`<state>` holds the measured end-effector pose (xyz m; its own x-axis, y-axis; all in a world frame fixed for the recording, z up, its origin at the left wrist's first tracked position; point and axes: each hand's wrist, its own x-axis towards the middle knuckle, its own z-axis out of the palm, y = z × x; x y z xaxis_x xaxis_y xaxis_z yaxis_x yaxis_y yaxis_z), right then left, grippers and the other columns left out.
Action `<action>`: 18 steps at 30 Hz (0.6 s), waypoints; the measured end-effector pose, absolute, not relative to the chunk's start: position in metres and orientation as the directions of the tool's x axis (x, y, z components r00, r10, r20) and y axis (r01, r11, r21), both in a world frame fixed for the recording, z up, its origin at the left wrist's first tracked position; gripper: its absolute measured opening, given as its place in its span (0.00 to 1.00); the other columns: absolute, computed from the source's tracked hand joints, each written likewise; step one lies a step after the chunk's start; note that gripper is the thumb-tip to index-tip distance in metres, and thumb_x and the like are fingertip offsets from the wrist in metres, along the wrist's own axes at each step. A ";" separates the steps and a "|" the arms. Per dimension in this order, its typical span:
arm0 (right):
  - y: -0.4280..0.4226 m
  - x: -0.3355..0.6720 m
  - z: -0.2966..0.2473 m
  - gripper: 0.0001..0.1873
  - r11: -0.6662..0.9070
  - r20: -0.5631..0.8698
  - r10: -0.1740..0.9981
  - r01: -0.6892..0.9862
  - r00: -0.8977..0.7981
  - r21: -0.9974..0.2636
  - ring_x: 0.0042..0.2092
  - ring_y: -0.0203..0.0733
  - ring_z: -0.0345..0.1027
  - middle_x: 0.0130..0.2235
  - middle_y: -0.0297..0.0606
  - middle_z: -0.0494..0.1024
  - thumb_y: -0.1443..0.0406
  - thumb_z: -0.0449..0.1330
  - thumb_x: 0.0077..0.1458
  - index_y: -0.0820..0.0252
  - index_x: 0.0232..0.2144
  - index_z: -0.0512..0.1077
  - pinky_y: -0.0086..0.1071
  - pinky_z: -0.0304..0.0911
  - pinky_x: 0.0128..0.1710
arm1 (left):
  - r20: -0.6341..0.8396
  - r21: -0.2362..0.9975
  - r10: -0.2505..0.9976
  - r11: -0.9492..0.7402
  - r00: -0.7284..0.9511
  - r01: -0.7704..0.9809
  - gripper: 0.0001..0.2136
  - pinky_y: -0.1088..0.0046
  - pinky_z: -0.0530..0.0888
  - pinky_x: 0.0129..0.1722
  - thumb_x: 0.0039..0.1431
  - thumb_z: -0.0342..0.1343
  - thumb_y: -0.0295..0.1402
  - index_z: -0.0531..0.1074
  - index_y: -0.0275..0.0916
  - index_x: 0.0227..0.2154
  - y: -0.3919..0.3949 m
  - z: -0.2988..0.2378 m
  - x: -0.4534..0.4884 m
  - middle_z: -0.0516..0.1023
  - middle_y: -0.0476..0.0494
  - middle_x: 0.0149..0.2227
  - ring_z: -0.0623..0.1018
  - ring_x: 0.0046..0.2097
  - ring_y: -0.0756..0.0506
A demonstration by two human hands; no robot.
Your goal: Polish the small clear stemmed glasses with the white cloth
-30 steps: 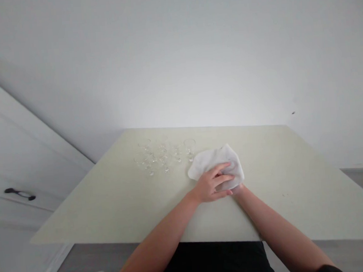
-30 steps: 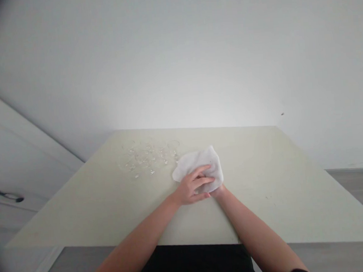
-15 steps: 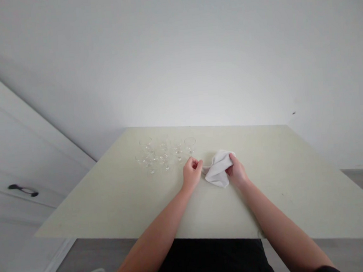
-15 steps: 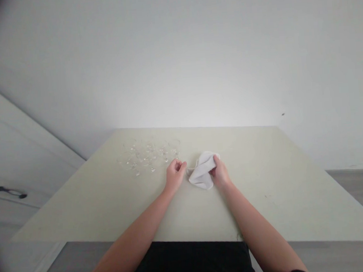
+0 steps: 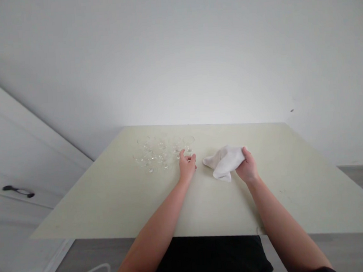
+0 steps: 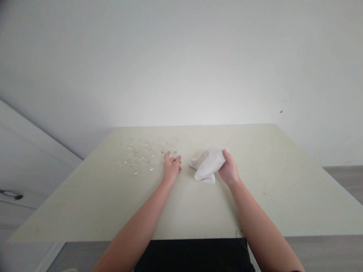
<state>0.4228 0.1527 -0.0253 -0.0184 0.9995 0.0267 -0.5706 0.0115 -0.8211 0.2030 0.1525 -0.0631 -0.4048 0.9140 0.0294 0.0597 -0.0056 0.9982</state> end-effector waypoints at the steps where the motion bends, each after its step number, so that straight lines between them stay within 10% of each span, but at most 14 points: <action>1: 0.152 0.423 -0.025 0.21 -0.001 0.026 0.999 -0.584 -0.037 -0.812 0.45 0.51 0.77 0.38 0.38 0.84 0.47 0.64 0.47 0.56 0.35 0.78 0.39 0.72 0.45 | 0.040 0.995 0.919 0.001 -0.393 0.103 0.23 0.76 0.61 0.20 0.62 0.54 0.36 0.58 0.38 0.58 0.155 -0.063 0.202 0.69 0.57 0.26 0.66 0.18 0.53; 10: 0.148 0.428 -0.022 0.15 -0.084 -0.011 0.993 -0.658 -0.114 -0.749 0.45 0.51 0.78 0.33 0.36 0.83 0.51 0.60 0.50 0.54 0.33 0.76 0.42 0.73 0.44 | 0.556 0.650 0.825 -0.360 -0.097 0.669 0.11 0.70 0.68 0.41 0.64 0.55 0.40 0.70 0.39 0.31 0.140 -0.048 0.204 0.72 0.45 0.34 0.73 0.38 0.46; 18: 0.141 0.406 -0.032 0.18 -0.001 0.133 0.975 -0.599 -0.180 -0.801 0.31 0.35 0.71 0.30 0.25 0.77 0.71 0.68 0.42 0.52 0.37 0.73 0.28 0.69 0.35 | 0.336 0.691 0.921 -0.383 0.197 0.613 0.11 0.74 0.70 0.35 0.68 0.47 0.42 0.67 0.42 0.45 0.115 -0.040 0.214 0.79 0.46 0.35 0.79 0.36 0.47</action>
